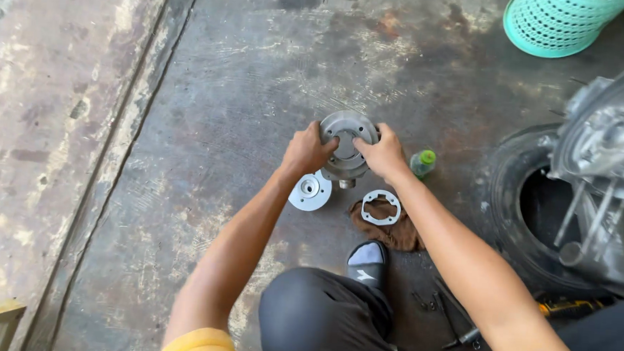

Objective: The person assembles a small engine by attaching the cylinder head to the crankcase and then fitting the cylinder block. They use a wrench to tighten bolts securing the components together.

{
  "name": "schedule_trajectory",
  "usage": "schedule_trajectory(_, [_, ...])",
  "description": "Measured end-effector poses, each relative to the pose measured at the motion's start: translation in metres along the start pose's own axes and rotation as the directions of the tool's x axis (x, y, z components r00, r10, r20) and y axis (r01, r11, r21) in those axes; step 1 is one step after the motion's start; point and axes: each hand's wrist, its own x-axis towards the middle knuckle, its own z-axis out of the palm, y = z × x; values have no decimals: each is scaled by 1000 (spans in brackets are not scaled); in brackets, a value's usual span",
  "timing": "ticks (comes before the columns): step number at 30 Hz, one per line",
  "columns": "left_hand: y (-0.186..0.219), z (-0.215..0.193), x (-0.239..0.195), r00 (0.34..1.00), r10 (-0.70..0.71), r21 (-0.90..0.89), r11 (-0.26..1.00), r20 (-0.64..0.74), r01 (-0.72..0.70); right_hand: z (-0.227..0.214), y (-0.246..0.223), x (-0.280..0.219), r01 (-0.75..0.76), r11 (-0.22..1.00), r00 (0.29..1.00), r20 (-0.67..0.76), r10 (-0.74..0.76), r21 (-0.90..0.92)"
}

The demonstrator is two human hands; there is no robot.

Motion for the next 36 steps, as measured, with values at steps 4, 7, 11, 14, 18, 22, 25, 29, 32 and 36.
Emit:
schedule_trajectory(4, [-43, 52, 51, 988, -107, -44, 993, 108, 113, 46, 42, 49, -109, 987, 989, 87, 120, -116])
schedule_trajectory(7, [-51, 66, 79, 984, -107, -114, 986, 142, 123, 61, 53, 74, -139, 974, 980, 118, 161, -179])
schedule_trajectory(11, [-64, 86, 108, 982, -114, -86, 988, 151, 128, 75, 75, 99, -168, 972, 977, 105, 186, -163])
schedule_trajectory(14, [-70, 99, 106, 980, -126, -73, 988, 156, 139, 79, 86, 97, -185, 968, 970, 125, 207, -170])
schedule_trajectory(18, [-75, 112, 111, 981, -138, -71, 986, 136, 148, 79, 93, 99, -162, 970, 969, 159, 191, -183])
schedule_trajectory(22, [-69, 109, 104, 983, -93, -43, 994, 159, 101, 70, 82, 87, -126, 982, 975, 164, 148, -138])
schedule_trajectory(25, [-85, 123, 120, 987, -84, -19, 996, 139, 87, 63, 87, 91, -148, 972, 950, 247, 191, -182])
schedule_trajectory(29, [-72, 121, 99, 999, 39, 166, 985, 2, -38, 27, 90, 45, 85, 954, 970, 244, -13, -287])
schedule_trajectory(32, [-29, 84, 73, 999, 36, 336, 942, -37, -22, -24, 68, -4, 171, 966, 944, 313, -104, -195])
schedule_trajectory(36, [15, 70, 36, 913, 408, 505, 789, -5, -350, -77, 78, -73, 202, 972, 932, 327, -155, -116])
